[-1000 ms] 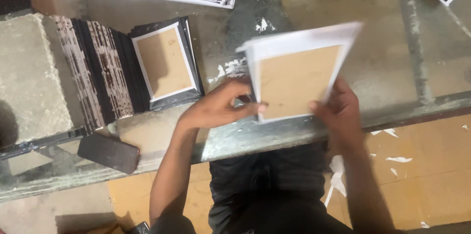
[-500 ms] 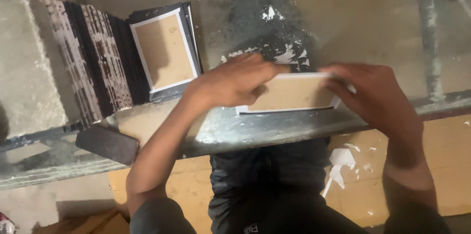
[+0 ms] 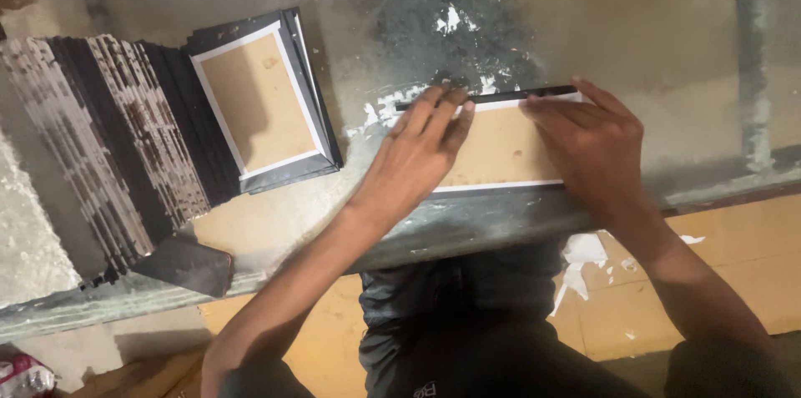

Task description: The person assembles small photo frames by hand on a glass table. They pick up a frame back, place a white mat and a printed image inside, and press the edges to secure the assembly. The person repeats this process for multiple frames, stacking the finished units on the left side of the workspace.

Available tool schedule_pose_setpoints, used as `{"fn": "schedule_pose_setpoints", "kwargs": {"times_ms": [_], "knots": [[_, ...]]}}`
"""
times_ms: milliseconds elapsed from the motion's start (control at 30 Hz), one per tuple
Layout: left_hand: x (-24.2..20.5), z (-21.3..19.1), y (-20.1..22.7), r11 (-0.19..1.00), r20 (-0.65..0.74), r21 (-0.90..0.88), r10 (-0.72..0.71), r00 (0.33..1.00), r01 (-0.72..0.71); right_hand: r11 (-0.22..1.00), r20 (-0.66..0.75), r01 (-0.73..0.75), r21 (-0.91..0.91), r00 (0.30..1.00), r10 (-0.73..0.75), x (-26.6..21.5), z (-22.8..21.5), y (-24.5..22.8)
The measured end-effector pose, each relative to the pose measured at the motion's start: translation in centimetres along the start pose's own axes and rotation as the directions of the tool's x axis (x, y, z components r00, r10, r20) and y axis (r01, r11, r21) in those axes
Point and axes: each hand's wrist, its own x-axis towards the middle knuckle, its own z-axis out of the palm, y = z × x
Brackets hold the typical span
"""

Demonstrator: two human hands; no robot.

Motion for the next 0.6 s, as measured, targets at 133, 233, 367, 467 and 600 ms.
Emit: {"fn": "schedule_pose_setpoints", "kwargs": {"times_ms": [133,233,367,467,600], "knots": [[-0.8,1.4,0.1,1.000,-0.008,-0.021,-0.013,1.000,0.013,0.961,0.127,0.252,-0.116,0.963,-0.238,0.0,1.4,-2.3],[-1.8,1.4,-0.2,0.999,-0.040,0.037,-0.021,0.999,0.023,0.929,0.220,0.149,-0.338,0.972,-0.076,-1.8,0.7,-2.4],[-3.2,-0.2,-0.2,0.997,-0.088,0.045,-0.065,0.994,0.069,0.857,0.225,0.044,-0.513,0.971,0.084,-3.9,-2.3,0.3],[-3.9,0.0,0.3,0.978,-0.058,0.140,-0.148,0.987,0.155,0.857,0.178,-0.002,-0.515,0.978,0.109,-5.0,-3.0,0.4],[-4.5,0.9,1.1,0.886,-0.099,0.357,-0.279,0.955,0.296,0.942,0.008,-0.113,-0.315,0.993,0.121,-4.9,-1.9,-1.7]]}}
